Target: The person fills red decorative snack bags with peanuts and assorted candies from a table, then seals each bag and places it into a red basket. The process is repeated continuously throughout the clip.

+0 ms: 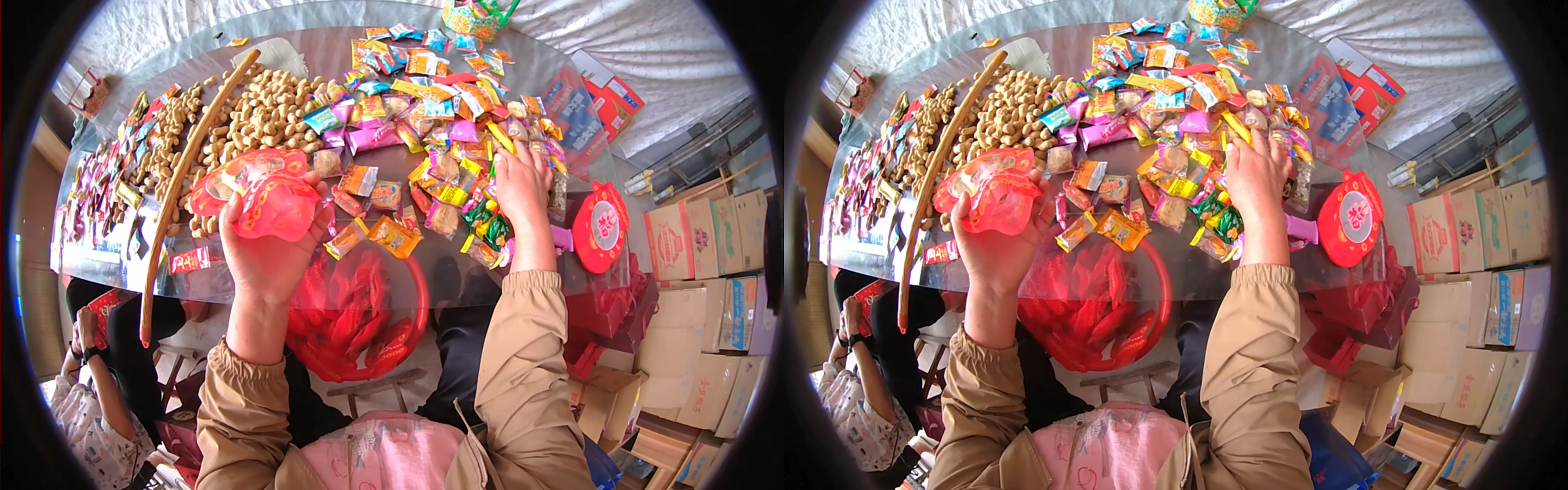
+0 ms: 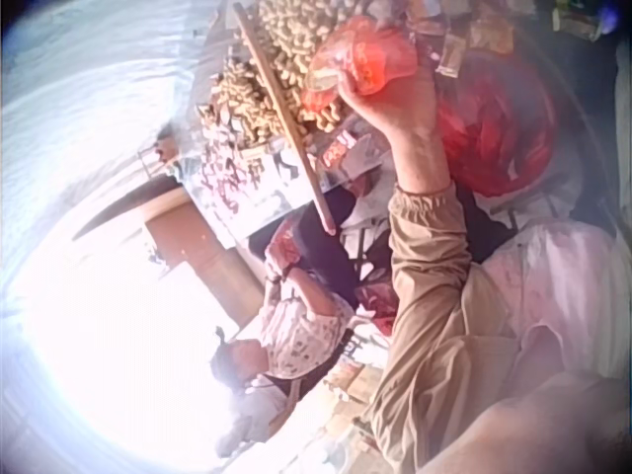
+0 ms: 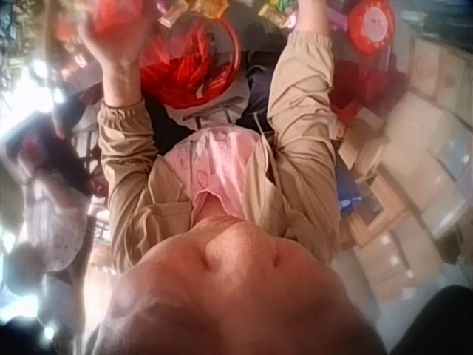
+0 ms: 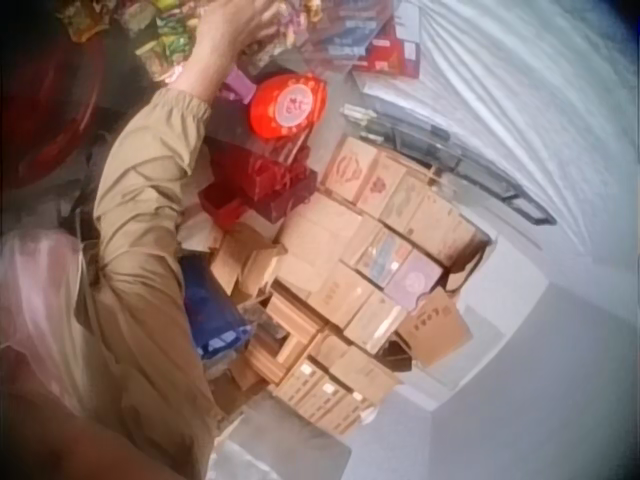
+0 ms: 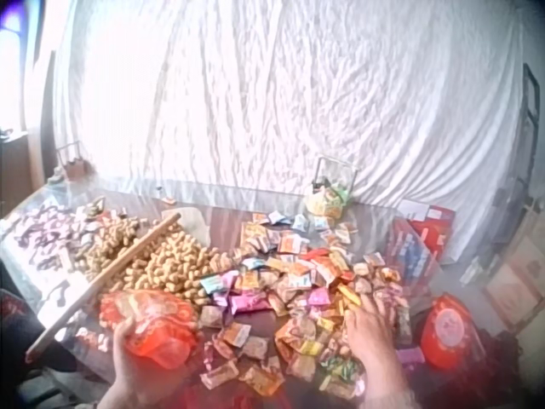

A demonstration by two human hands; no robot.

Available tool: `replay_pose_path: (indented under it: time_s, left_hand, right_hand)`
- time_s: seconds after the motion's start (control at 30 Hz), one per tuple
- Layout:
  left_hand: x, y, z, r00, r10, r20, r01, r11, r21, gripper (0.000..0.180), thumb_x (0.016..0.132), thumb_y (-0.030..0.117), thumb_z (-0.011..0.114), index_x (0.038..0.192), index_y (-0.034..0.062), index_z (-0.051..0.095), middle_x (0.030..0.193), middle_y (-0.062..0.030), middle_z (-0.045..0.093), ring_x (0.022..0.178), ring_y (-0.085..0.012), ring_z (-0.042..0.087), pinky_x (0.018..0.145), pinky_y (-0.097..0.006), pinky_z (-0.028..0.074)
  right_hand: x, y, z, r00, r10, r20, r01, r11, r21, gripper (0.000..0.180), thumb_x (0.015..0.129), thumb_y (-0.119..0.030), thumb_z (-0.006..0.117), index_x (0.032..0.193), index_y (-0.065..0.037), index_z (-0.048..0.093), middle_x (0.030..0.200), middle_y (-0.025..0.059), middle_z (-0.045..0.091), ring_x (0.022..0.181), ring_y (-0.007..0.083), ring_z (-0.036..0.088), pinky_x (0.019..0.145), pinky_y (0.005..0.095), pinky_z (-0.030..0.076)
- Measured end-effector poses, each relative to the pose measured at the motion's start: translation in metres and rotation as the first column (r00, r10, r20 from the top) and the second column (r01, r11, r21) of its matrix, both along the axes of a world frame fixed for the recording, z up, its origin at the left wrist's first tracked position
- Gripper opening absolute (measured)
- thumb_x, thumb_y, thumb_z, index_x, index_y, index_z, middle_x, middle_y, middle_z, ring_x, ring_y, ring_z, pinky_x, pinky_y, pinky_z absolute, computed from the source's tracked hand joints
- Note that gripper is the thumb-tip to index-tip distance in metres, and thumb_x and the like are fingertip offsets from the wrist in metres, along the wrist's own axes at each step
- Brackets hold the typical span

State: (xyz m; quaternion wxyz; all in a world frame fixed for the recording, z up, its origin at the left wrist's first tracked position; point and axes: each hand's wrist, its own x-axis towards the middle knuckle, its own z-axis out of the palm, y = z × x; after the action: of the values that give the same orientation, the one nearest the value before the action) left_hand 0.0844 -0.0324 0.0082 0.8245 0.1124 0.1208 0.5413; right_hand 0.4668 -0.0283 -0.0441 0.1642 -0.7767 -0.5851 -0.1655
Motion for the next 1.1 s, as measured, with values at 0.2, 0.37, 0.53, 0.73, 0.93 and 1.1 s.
replay_pose_path:
  time_s: [0.2,0.37,0.53,0.73,0.93,1.1]
  left_hand:
    - [0.003,0.0,0.001,1.0,0.006,0.013,-0.005,0.998,-0.068,0.073,0.094,0.054,0.059,0.144,0.0015,0.051,0.135,-0.0233,0.062,0.126,-0.0374,0.06,0.108,-0.056,0.048]
    - [0.006,-0.001,0.002,1.0,-0.016,0.012,0.017,0.999,-0.038,0.071,0.095,0.058,0.056,0.143,0.005,0.054,0.135,-0.0189,0.064,0.125,-0.0339,0.061,0.108,-0.057,0.047]
    - [0.01,-0.002,0.005,0.998,-0.015,0.066,0.019,0.998,-0.066,0.079,0.094,0.06,0.055,0.147,0.0025,0.05,0.138,-0.0223,0.062,0.127,-0.0376,0.059,0.111,-0.056,0.044]
    - [0.012,-0.004,-0.003,1.0,-0.016,0.018,0.016,1.0,-0.022,0.089,0.094,0.066,0.053,0.151,-0.0016,0.044,0.144,-0.0252,0.057,0.132,-0.0396,0.056,0.116,-0.054,0.041]
    - [0.027,-0.017,0.002,0.997,-0.074,-0.029,0.079,0.977,0.196,0.078,0.098,0.061,0.051,0.145,-0.0009,0.05,0.143,-0.0194,0.059,0.129,-0.0297,0.06,0.113,-0.047,0.045]
    - [0.022,-0.022,0.004,0.991,-0.104,-0.088,0.122,0.965,0.23,0.076,0.098,0.06,0.053,0.145,-0.0009,0.05,0.143,-0.0175,0.059,0.131,-0.0293,0.059,0.114,-0.046,0.044]
  right_hand:
    - [-0.003,0.012,0.031,0.982,0.179,-0.059,-0.174,0.982,0.074,0.023,0.098,-0.021,0.065,0.113,-0.006,0.074,0.111,0.0126,0.074,0.112,0.0311,0.067,0.105,0.0451,0.047]
    - [-0.084,-0.014,0.075,0.596,0.497,-0.631,-0.258,0.862,0.436,0.012,0.096,-0.009,0.072,0.101,0.0,0.067,0.1,0.0115,0.073,0.095,0.0252,0.07,0.087,0.0354,0.054]
    - [-0.152,-0.047,0.11,0.467,0.859,-0.209,-0.708,0.505,0.494,0.015,0.089,-0.002,0.076,0.101,-0.005,0.069,0.101,0.0112,0.073,0.096,0.0306,0.07,0.083,0.0394,0.057]
    - [-0.174,-0.049,0.112,0.516,0.847,0.127,-0.816,0.441,0.373,0.012,0.083,-0.01,0.074,0.096,-0.007,0.074,0.096,0.0055,0.071,0.098,0.0247,0.068,0.083,0.0386,0.058]
    - [-0.195,-0.052,0.101,0.497,0.863,0.088,-0.818,0.432,0.38,0.013,0.081,-0.016,0.073,0.093,-0.009,0.073,0.093,0.0042,0.071,0.103,0.0261,0.066,0.094,0.0476,0.054]
    - [-0.202,-0.047,0.095,0.481,0.863,0.156,-0.837,0.398,0.376,0.01,0.084,-0.017,0.072,0.092,-0.011,0.072,0.085,0.0042,0.071,0.105,0.0273,0.066,0.098,0.0507,0.05]
